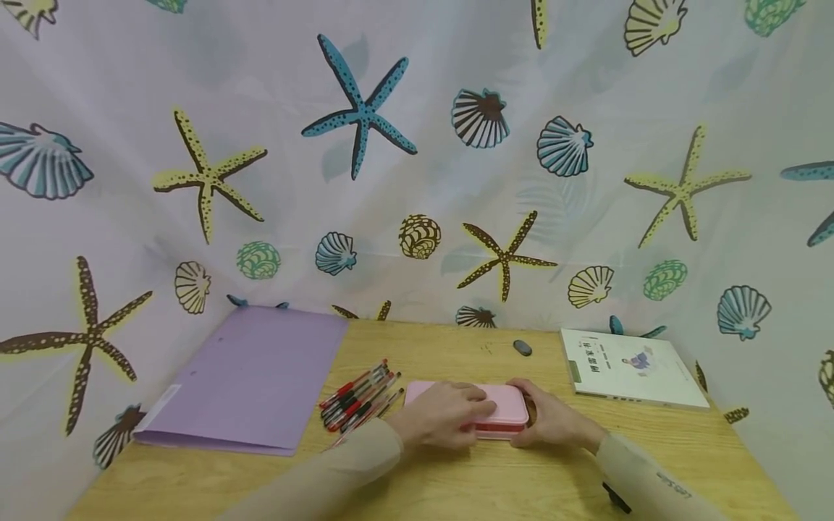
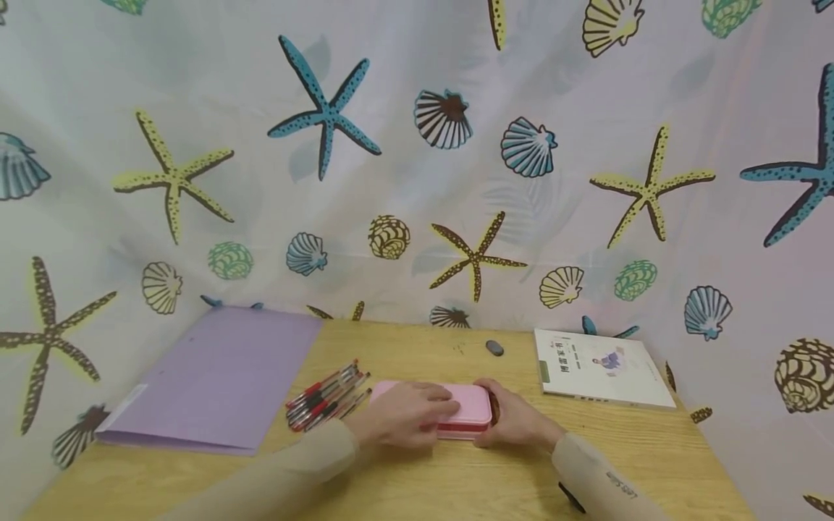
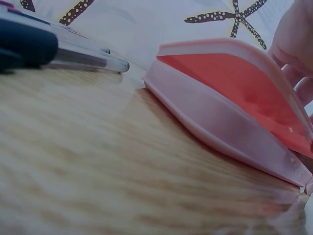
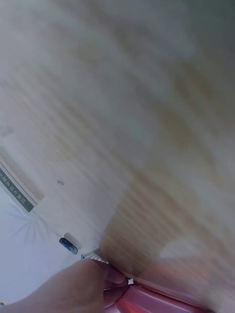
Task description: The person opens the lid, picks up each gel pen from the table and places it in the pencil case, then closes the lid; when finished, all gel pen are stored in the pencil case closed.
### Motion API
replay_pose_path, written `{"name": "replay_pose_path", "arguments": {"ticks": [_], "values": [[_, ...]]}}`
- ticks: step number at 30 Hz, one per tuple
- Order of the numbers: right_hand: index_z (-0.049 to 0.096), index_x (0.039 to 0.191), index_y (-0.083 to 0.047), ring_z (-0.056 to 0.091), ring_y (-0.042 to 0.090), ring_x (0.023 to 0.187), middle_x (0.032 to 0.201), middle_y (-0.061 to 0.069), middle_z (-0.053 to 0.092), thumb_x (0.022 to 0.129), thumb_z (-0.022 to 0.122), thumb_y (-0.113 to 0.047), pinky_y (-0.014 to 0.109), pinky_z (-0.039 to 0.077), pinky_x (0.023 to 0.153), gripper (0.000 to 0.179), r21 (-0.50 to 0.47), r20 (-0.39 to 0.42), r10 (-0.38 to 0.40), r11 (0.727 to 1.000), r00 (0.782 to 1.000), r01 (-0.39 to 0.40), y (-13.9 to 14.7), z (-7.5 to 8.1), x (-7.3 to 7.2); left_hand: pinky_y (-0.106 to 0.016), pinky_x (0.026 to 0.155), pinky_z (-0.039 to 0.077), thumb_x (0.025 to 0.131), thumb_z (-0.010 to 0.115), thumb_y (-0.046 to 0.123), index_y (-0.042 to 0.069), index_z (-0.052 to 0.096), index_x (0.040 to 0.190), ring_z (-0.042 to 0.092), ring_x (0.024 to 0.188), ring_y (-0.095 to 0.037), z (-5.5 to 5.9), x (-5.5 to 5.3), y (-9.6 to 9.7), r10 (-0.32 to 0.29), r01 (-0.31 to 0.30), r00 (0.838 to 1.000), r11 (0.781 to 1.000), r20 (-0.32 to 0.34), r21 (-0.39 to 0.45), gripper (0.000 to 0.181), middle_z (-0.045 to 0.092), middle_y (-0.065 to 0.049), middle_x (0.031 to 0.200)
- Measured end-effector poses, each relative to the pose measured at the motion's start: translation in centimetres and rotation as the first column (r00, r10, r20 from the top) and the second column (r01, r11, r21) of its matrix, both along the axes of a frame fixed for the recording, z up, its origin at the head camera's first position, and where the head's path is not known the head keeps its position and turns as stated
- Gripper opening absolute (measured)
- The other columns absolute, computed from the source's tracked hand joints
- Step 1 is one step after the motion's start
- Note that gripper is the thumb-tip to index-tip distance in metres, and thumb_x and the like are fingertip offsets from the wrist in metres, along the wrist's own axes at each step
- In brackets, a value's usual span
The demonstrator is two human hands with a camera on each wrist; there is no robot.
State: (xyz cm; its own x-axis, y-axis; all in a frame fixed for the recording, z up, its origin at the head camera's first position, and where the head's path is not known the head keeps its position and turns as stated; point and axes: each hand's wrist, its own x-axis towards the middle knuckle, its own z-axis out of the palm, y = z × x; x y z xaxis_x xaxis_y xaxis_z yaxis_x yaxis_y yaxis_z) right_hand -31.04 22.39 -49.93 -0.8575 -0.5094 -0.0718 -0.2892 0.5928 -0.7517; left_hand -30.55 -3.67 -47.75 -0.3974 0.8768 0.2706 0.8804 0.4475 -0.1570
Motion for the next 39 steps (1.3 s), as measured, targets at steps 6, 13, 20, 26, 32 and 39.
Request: {"name": "replay_pose_path", "arguments": {"ticks": [6, 13, 20, 26, 32, 39], "values": [[0.031, 0.148, -0.009, 0.046, 0.025, 0.129, 0.142, 0.01, 0.048, 0.072, 0.088, -0.028, 0.048, 0.036, 0.107, 0.097, -0.017, 0.013, 0.019, 1.0, 1.0, -0.019, 0.0, 0.1, 0.0, -0.03, 0.094, 0.051, 0.092, 0.06, 0.026, 0.023, 0.062, 0.122, 0.064, 0.113, -0.013, 0.4, 0.4, -0.6, -0.015, 0.015, 0.999, 1.0, 0.03, 0.01, 0.031, 0.066, 0.0, 0.124], [0.029, 0.148, -0.008, 0.049, 0.024, 0.124, 0.138, 0.01, 0.05, 0.072, 0.088, -0.025, 0.049, 0.036, 0.106, 0.098, -0.033, -0.002, 0.03, 0.999, 1.0, -0.03, 0.2, 0.1, 0.0, -0.023, 0.077, 0.054, 0.09, 0.063, 0.022, 0.02, 0.064, 0.109, 0.068, 0.092, -0.009, 1.1, 0.2, -0.7, -0.045, 0.047, 0.998, 0.999, -0.054, 0.026, 0.018, 0.07, 0.004, 0.106], [0.024, 0.152, -0.006, 0.049, 0.028, 0.127, 0.137, 0.011, 0.053, 0.071, 0.088, -0.026, 0.054, 0.032, 0.11, 0.105, -0.035, -0.018, 0.03, 0.999, 0.999, -0.03, 0.2, 0.1, 0.3, -0.022, 0.077, 0.055, 0.093, 0.065, 0.024, 0.021, 0.064, 0.114, 0.07, 0.088, -0.009, 2.2, -0.4, -1.9, 0.0, 0.003, 0.996, 1.0, -0.095, 0.03, 0.021, 0.073, 0.004, 0.107], [0.022, 0.152, -0.001, 0.046, 0.036, 0.132, 0.14, 0.018, 0.052, 0.07, 0.089, -0.024, 0.057, 0.026, 0.114, 0.108, -0.045, -0.052, 0.025, 0.999, 0.998, -0.027, 0.2, 0.2, 0.5, -0.024, 0.079, 0.056, 0.091, 0.07, 0.023, 0.018, 0.071, 0.116, 0.072, 0.09, -0.011, 2.4, -1.1, -3.4, -0.008, 0.031, 0.991, 0.985, -0.134, 0.171, 0.026, 0.075, 0.001, 0.107], [0.021, 0.152, 0.004, 0.045, 0.037, 0.133, 0.141, 0.02, 0.051, 0.07, 0.089, -0.025, 0.058, 0.023, 0.115, 0.11, -0.054, -0.068, 0.006, 0.998, 0.998, -0.01, 0.2, 0.0, 0.8, -0.026, 0.083, 0.056, 0.096, 0.064, 0.025, 0.018, 0.072, 0.117, 0.072, 0.094, -0.013, 2.4, -1.3, -4.4, 0.019, -0.007, 0.999, 0.973, -0.051, 0.231, 0.023, 0.074, 0.0, 0.108], [0.031, 0.145, 0.001, 0.041, 0.038, 0.137, 0.144, 0.02, 0.049, 0.069, 0.09, -0.029, 0.056, 0.021, 0.116, 0.1, -0.046, -0.097, -0.052, 0.998, 0.994, 0.048, 0.1, -0.2, 0.9, -0.024, 0.083, 0.055, 0.097, 0.061, 0.024, 0.018, 0.071, 0.115, 0.072, 0.095, -0.012, 2.7, -1.4, -4.5, 0.079, -0.076, 0.997, 0.97, -0.004, 0.231, 0.021, 0.074, 0.001, 0.108]]}}
